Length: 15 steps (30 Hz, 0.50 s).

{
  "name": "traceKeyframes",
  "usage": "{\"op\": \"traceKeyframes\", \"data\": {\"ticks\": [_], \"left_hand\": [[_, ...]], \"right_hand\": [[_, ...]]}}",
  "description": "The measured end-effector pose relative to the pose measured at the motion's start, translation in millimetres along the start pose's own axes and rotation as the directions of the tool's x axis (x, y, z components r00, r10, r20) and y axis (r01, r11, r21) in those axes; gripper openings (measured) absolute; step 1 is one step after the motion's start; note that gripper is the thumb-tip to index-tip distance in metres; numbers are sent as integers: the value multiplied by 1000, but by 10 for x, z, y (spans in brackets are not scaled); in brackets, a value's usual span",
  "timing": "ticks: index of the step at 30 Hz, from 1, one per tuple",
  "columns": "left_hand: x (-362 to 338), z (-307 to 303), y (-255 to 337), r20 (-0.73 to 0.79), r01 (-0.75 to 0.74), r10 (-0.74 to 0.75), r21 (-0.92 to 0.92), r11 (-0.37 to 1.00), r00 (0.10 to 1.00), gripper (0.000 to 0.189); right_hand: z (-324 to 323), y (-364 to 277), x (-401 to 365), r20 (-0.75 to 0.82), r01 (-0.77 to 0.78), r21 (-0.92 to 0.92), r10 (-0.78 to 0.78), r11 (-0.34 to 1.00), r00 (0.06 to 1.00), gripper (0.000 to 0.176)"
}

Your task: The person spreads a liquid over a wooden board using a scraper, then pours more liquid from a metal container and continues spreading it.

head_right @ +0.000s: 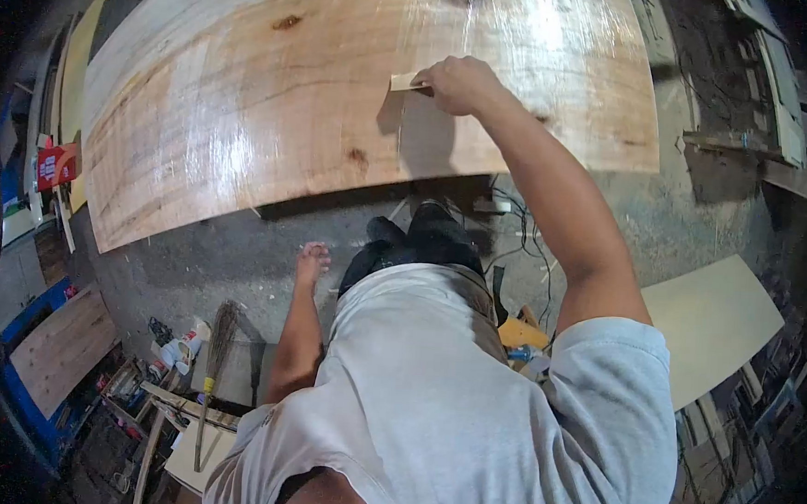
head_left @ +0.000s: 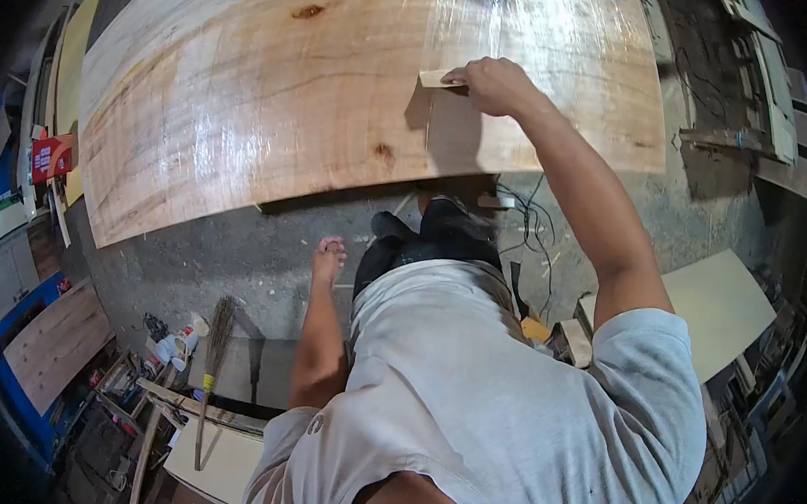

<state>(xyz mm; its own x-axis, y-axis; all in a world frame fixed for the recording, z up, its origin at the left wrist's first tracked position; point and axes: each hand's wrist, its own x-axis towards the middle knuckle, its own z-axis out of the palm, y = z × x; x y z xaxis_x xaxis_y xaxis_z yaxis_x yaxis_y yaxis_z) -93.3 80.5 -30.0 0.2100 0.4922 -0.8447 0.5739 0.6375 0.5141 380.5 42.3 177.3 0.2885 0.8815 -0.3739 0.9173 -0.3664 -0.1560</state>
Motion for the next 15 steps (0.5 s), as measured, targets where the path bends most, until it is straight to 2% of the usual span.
{"op": "traceKeyframes", "data": {"ticks": [5, 7, 11, 13, 14, 15], "left_hand": [[55, -264, -575, 24, -15, 13, 107, 994, 1000, 18], [73, -318, -773, 54, -3, -4, 129, 992, 999, 18], [65, -235, -829, 74, 10, -24, 184, 983, 997, 19], [145, -192, -781, 88, -9, -9, 198, 980, 996, 20], [225, -143, -759, 89, -12, -6, 203, 979, 996, 21], [294, -136, -745, 100, -35, 21, 143, 989, 995, 22]], "right_hand": [[471, -545, -700, -48, 63, 40, -61, 997, 997, 32], [478, -826, -971, -9, 23, 62, -23, 998, 1000, 31], [572, -1104, -1322, 21, 39, 71, -40, 997, 999, 33], [654, -1114, -1429, 340, 22, 82, -49, 996, 939, 37], [838, -1017, -1401, 384, -43, 123, -8, 991, 923, 43], [748, -939, -1283, 374, -23, 101, -17, 995, 927, 43]]}}
